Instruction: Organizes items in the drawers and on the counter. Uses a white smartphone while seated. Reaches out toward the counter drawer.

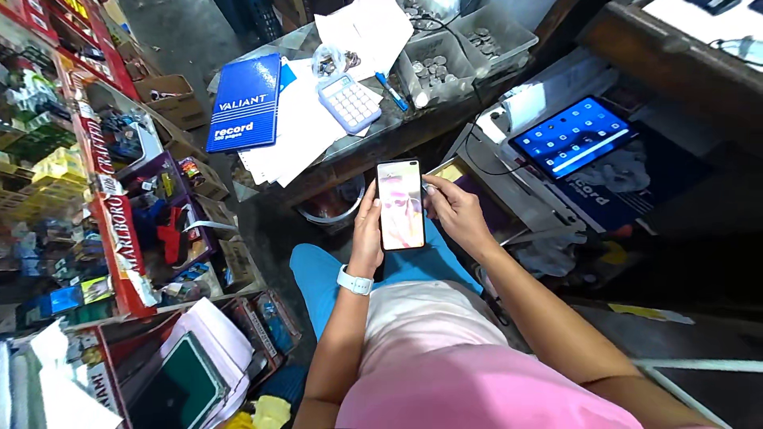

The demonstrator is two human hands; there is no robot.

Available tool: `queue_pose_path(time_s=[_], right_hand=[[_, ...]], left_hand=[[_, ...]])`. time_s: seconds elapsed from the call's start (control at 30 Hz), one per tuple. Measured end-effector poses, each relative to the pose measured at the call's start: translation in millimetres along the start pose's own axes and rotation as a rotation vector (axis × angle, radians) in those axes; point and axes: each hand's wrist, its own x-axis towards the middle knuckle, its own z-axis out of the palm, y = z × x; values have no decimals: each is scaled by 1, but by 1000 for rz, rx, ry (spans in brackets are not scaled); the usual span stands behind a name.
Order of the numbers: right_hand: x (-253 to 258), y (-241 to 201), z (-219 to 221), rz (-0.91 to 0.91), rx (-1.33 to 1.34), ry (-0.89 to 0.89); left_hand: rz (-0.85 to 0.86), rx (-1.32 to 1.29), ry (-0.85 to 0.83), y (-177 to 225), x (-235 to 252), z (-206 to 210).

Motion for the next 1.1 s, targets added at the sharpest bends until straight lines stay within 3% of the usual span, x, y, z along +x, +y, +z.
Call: queue_pose_path(time_s=[0.67,0.83,1.0,1.1], right_hand=[[-9,10,-2,106,104,-40],[-13,14,-9,115,123,-189],[-15,10,-19,178,83,-460],[-18,5,-17,221,59,-492]], left_hand=[[-41,53,37,-10,3,0],[-35,60,27,-11,3,-2],[-33,71,22,-12,2,-3],[-38,88,27,-11,2,-2]])
